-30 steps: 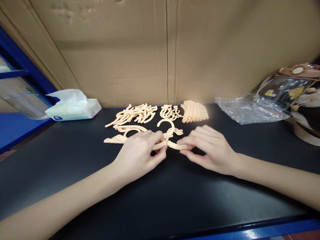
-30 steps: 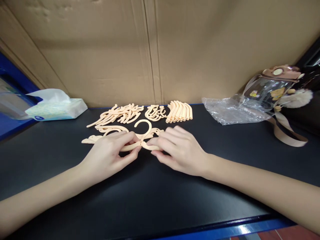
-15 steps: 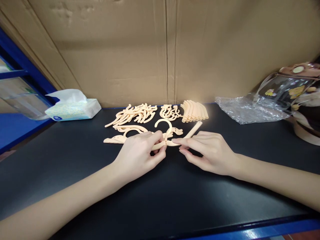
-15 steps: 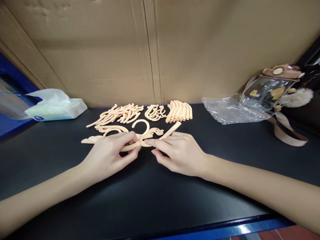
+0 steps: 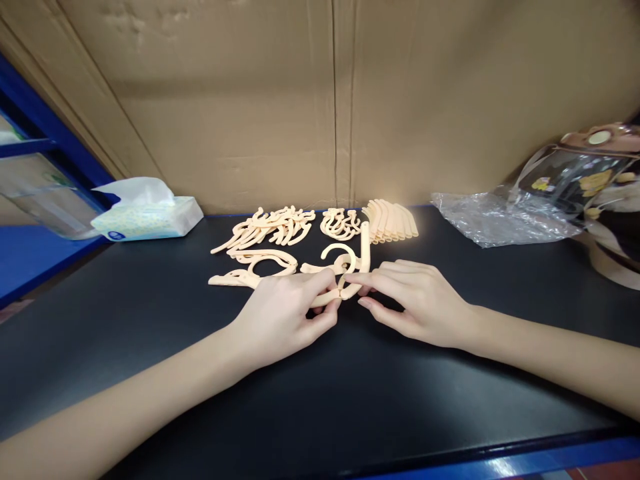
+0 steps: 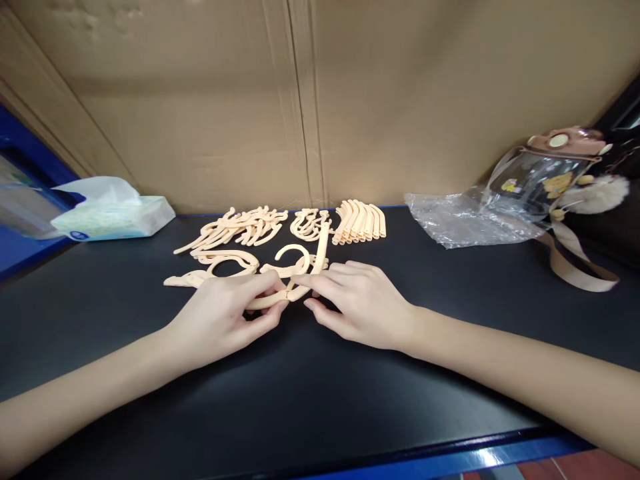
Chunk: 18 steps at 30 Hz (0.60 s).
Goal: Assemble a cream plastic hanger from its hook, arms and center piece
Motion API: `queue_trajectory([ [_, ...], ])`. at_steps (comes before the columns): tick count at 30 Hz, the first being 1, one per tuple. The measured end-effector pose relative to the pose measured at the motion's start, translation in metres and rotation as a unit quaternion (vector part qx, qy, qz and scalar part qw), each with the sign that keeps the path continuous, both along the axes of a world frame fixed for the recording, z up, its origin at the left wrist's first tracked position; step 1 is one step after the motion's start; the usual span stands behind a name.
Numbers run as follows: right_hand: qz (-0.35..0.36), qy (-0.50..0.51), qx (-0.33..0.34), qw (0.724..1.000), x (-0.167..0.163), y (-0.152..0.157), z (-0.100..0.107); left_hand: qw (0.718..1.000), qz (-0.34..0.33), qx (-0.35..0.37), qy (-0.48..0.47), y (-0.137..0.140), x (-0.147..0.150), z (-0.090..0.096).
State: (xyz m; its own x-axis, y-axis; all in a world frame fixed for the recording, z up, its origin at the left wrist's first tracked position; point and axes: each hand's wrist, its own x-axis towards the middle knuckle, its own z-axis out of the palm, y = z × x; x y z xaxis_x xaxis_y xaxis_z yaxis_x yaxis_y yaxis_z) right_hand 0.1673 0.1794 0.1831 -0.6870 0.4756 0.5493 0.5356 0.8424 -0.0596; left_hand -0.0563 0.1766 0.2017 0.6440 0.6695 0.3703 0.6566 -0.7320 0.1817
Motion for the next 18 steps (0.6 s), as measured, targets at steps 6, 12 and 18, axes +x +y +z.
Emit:
queue_trajectory([
  [6, -0.004, 0.0, -0.008, 1.0, -0.0003, 0.0007, -0.0001, 1.0, -0.005, 0.009, 0.006, -0.0002, -0.0002, -0.0017],
  [12, -0.015, -0.003, -0.011, 1.0, 0.0001, 0.001, -0.0006, 1.0, -0.004, 0.009, 0.016, -0.0003, -0.0003, -0.0017],
  [18, -0.019, -0.007, -0.019, 1.0, -0.0004, 0.0011, -0.0001, 1.0, -0.008, 0.006, 0.011, 0.0001, -0.001, -0.0027],
])
